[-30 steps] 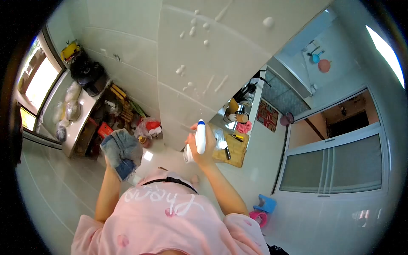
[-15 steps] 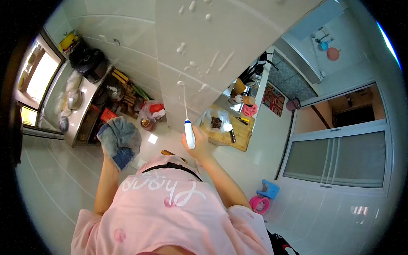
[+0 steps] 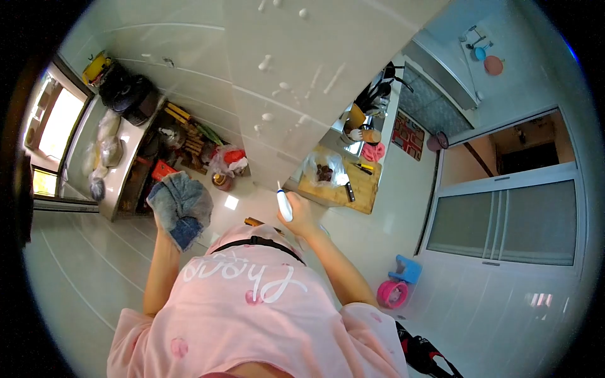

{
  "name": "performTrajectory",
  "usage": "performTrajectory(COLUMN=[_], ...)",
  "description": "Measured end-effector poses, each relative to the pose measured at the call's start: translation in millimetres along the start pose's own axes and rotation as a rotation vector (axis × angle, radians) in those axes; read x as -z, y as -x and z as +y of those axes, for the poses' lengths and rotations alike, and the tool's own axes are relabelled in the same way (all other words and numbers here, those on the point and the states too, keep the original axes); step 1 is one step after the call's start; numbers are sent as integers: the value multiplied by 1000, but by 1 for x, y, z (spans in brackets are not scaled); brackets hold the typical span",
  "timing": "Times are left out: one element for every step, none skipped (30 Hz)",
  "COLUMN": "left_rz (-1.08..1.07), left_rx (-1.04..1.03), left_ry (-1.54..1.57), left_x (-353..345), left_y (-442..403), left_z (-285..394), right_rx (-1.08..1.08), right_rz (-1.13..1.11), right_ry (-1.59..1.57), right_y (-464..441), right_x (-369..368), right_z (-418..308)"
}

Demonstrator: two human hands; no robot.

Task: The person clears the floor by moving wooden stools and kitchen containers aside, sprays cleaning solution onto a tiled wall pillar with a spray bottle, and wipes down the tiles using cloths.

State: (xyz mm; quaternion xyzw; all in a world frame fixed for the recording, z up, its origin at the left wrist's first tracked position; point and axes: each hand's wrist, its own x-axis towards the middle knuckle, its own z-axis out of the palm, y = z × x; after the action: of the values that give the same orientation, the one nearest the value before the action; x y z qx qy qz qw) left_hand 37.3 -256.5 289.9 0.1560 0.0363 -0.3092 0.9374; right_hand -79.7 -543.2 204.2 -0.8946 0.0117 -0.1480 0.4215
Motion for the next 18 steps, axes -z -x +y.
performTrajectory(left_rz=[49,98,130,162,168,174,178,237,296,355,352,352,353,337,319,300,158,19], left_rx=[6,13,26,40,45,49,51,40,29,17,-11,-40,-70,-46,-24,-3,25,55], left_ry=[-12,-24,-22,-20,-27,-34,-42,-41,-42,-42,-78,-113,-148,-111,-75,-41,-48,-54], left_x=[-1,-3,-7,-9,-8,-6,-5,-5,-5,-4,-3,-1,1,5,10,15,21,26], left_y=[0,0,-2,-4,-4,-6,-7,-8,-10,-11,-12,-12,-12,-12,-12,-13,-14,-15], left_z=[0,0,-1,-1,-1,1,2,3,3,4,3,2,0,1,4,7,10,13], right_rx=[-31,-69,-108,-147,-117,-138,-158,-176,-199,-222,-245,-241,-238,-233,-252,-269,-287,-292], right_rz=[-21,-18,-16,-14,26,9,-8,-26,-56,-87,-119,-93,-69,-46,-97,-147,-197,-203], right_ry=[27,33,40,47,34,41,49,55,71,87,103,84,64,44,82,118,153,128], right_y=[8,15,21,27,25,27,29,31,34,38,40,41,41,42,45,47,45,46], right_x=[-2,-2,-3,-3,0,-2,-4,-7,-10,-14,-16,-20,-25,-29,-32,-35,-37,-39], right_z=[10,13,16,18,8,9,13,16,19,21,23,24,25,25,30,38,37,36])
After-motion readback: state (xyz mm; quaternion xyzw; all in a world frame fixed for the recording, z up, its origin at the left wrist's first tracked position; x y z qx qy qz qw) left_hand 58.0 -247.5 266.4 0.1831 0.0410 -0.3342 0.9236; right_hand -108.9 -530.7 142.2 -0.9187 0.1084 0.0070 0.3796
